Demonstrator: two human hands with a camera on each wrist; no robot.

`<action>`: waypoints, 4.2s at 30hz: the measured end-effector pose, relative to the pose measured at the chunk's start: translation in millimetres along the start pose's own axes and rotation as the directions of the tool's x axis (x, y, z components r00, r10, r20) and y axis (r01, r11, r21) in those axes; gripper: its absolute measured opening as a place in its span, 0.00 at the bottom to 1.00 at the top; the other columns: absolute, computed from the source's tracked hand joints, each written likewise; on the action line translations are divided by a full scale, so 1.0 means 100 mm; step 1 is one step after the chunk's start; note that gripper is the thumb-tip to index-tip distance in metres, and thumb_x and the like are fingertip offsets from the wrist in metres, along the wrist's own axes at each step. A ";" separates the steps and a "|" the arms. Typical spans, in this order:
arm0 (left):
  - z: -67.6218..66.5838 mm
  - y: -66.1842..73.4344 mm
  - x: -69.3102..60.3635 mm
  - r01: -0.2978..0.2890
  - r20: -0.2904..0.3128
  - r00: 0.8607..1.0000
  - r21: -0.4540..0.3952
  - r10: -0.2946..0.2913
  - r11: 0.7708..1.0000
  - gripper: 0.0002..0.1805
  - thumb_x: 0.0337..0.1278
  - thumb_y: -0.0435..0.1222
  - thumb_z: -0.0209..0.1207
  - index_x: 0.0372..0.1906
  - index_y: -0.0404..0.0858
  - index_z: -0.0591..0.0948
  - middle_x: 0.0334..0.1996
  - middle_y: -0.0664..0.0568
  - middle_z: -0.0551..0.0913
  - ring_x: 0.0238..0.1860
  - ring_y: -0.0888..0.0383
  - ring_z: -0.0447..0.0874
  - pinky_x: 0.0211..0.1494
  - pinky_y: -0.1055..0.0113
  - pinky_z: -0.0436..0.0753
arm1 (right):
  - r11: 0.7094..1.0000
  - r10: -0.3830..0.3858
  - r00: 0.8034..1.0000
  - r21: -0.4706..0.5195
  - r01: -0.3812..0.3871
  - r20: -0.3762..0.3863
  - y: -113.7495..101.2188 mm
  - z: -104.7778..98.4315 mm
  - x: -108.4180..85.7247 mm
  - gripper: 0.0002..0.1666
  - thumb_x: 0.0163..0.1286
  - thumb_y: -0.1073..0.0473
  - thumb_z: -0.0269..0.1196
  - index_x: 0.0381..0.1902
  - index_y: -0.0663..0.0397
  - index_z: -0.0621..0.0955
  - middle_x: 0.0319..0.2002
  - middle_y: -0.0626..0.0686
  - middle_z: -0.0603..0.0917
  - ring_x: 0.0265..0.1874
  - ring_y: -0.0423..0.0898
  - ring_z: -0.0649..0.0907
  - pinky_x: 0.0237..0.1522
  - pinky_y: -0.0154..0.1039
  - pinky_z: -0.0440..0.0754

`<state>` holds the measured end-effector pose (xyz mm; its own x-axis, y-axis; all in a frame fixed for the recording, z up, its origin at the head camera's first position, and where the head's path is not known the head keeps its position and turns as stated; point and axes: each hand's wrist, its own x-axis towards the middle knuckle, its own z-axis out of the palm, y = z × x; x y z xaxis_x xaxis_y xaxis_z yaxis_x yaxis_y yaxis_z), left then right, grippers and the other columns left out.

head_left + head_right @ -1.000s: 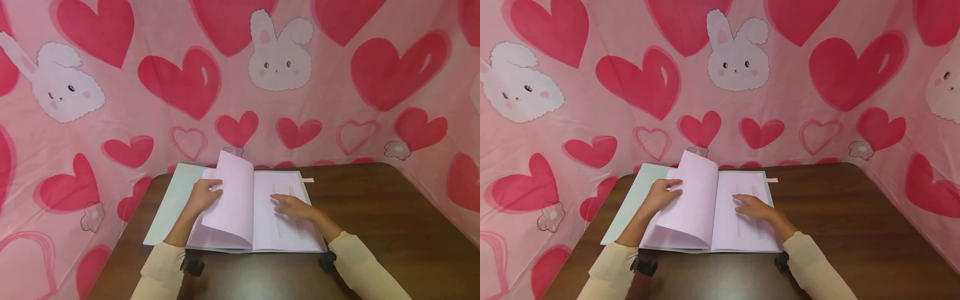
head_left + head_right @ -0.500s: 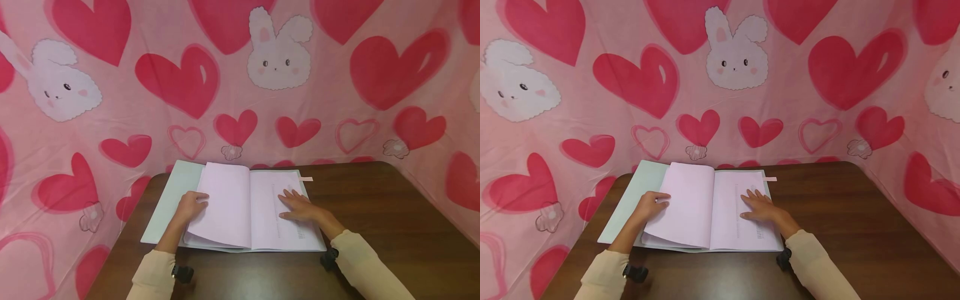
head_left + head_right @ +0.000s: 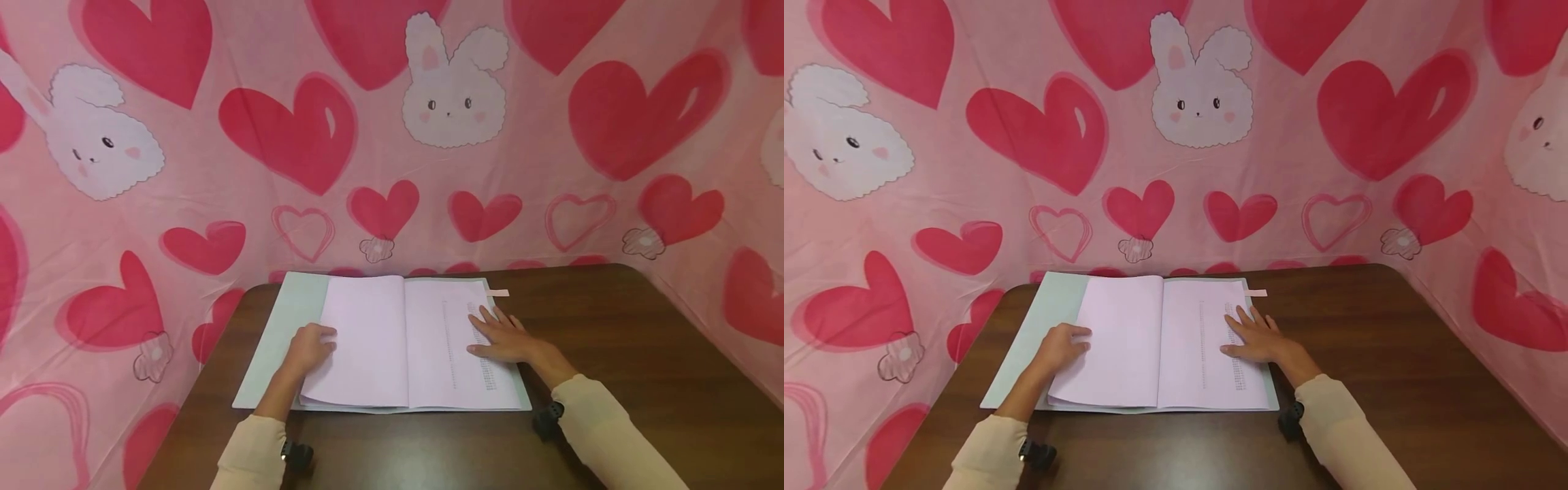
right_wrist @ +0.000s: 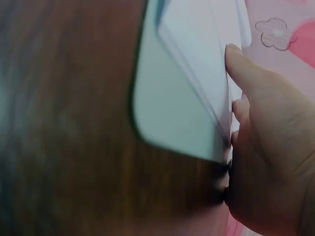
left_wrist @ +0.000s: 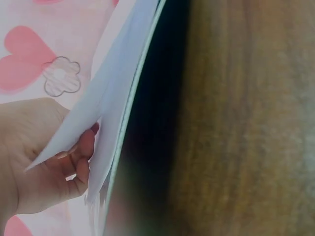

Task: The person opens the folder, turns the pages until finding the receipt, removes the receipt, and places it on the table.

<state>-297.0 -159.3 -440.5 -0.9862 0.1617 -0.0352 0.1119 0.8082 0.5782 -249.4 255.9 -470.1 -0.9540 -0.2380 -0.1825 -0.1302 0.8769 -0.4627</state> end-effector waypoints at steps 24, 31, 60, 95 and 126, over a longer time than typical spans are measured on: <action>0.21 -0.06 -0.13 -0.044 -0.034 0.998 0.216 0.053 0.975 0.22 0.65 0.44 0.63 0.60 0.40 0.82 0.71 0.34 0.69 0.75 0.33 0.60 0.71 0.27 0.62 | 1.000 0.013 1.000 0.000 -0.013 0.018 0.08 -0.05 0.02 0.57 0.65 0.29 0.59 0.82 0.49 0.55 0.83 0.66 0.43 0.80 0.73 0.39 0.75 0.75 0.31; 0.30 0.01 -0.13 -0.199 0.014 0.979 0.312 0.205 0.929 0.23 0.69 0.44 0.58 0.65 0.42 0.79 0.75 0.36 0.68 0.81 0.34 0.54 0.76 0.24 0.47 | 1.000 0.012 1.000 0.012 -0.012 0.020 0.09 -0.06 0.03 0.58 0.64 0.29 0.60 0.82 0.50 0.55 0.83 0.66 0.43 0.80 0.73 0.39 0.75 0.75 0.31; 0.78 0.51 -0.24 -0.416 0.175 0.907 0.237 0.383 0.878 0.33 0.70 0.59 0.50 0.75 0.54 0.69 0.78 0.44 0.65 0.80 0.38 0.57 0.75 0.25 0.53 | 1.000 0.006 1.000 -0.012 -0.006 -0.004 0.07 -0.04 0.00 0.57 0.63 0.29 0.61 0.81 0.51 0.57 0.82 0.67 0.47 0.80 0.74 0.42 0.75 0.76 0.35; 0.83 0.60 -0.29 -0.426 0.259 0.896 0.263 0.362 0.866 0.40 0.55 0.70 0.54 0.73 0.62 0.72 0.81 0.42 0.57 0.81 0.33 0.50 0.74 0.22 0.49 | 0.998 -0.062 0.981 -0.041 0.055 -0.182 0.16 -0.44 0.44 0.28 0.67 0.55 0.68 0.59 0.68 0.80 0.54 0.68 0.82 0.51 0.62 0.81 0.63 0.63 0.78; 0.85 0.60 -0.28 -0.389 0.278 0.909 0.294 0.311 0.873 0.40 0.54 0.71 0.54 0.73 0.66 0.70 0.83 0.46 0.55 0.83 0.36 0.49 0.76 0.23 0.47 | 0.996 0.066 0.975 0.067 -0.053 -0.213 0.45 -0.49 1.01 0.42 0.69 0.47 0.67 0.71 0.67 0.70 0.74 0.68 0.61 0.65 0.69 0.70 0.69 0.71 0.68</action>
<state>-251.8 -67.1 -473.9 -0.8276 0.5558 -0.0793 0.5168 0.8093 0.2792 -365.0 291.6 -466.2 -0.9961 -0.0851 -0.0240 -0.0611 0.8584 -0.5094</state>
